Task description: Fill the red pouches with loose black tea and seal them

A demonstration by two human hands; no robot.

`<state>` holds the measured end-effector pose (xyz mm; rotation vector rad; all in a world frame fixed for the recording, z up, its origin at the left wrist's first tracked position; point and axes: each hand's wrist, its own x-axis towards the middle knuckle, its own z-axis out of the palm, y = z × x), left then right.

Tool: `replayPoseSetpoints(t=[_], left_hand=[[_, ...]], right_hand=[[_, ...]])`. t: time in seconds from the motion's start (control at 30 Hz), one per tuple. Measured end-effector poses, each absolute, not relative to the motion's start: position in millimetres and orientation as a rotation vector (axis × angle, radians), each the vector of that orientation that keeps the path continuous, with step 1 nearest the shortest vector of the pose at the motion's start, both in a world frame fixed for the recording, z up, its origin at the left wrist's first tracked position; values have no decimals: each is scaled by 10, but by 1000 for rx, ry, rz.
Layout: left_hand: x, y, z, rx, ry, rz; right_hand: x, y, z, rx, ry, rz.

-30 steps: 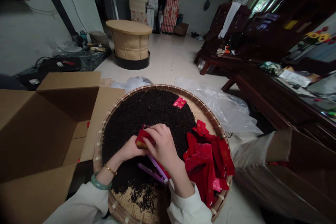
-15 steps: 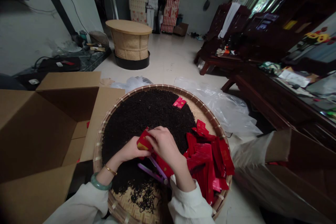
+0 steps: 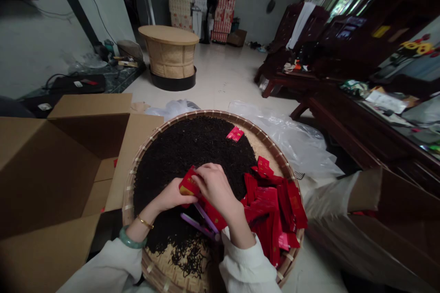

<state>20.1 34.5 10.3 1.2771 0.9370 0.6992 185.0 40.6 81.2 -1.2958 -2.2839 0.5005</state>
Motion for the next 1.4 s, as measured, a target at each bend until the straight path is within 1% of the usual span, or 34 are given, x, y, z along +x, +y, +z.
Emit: replayPoseSetpoints(t=[0.13, 0.27, 0.43, 0.6, 0.77, 0.87, 1.0, 1.2, 1.4], left_hand=[[175, 368, 138, 1219, 888, 755], [167, 394, 175, 1144, 918, 875], [187, 399, 167, 1072, 1019, 984], [198, 378, 155, 932, 923, 945], [181, 360, 149, 984, 894, 829], [173, 364, 147, 1000, 961, 851], [180, 370, 150, 988, 1002, 876], [206, 374, 160, 856, 923, 975], [204, 390, 129, 781, 966, 1056]], right_hand=[[1871, 414, 805, -1296, -2339, 465], [1865, 408, 790, -1251, -2326, 514], [1838, 391, 696, -1249, -2057, 544], [1820, 412, 584, -1181, -1963, 623], [1775, 446, 521, -1196, -1823, 664], [1757, 451, 481, -1267, -1685, 654], [1762, 445, 437, -1346, -1590, 822], [1772, 443, 445, -1272, -1595, 897], [1757, 466, 399, -1267, -1565, 967]])
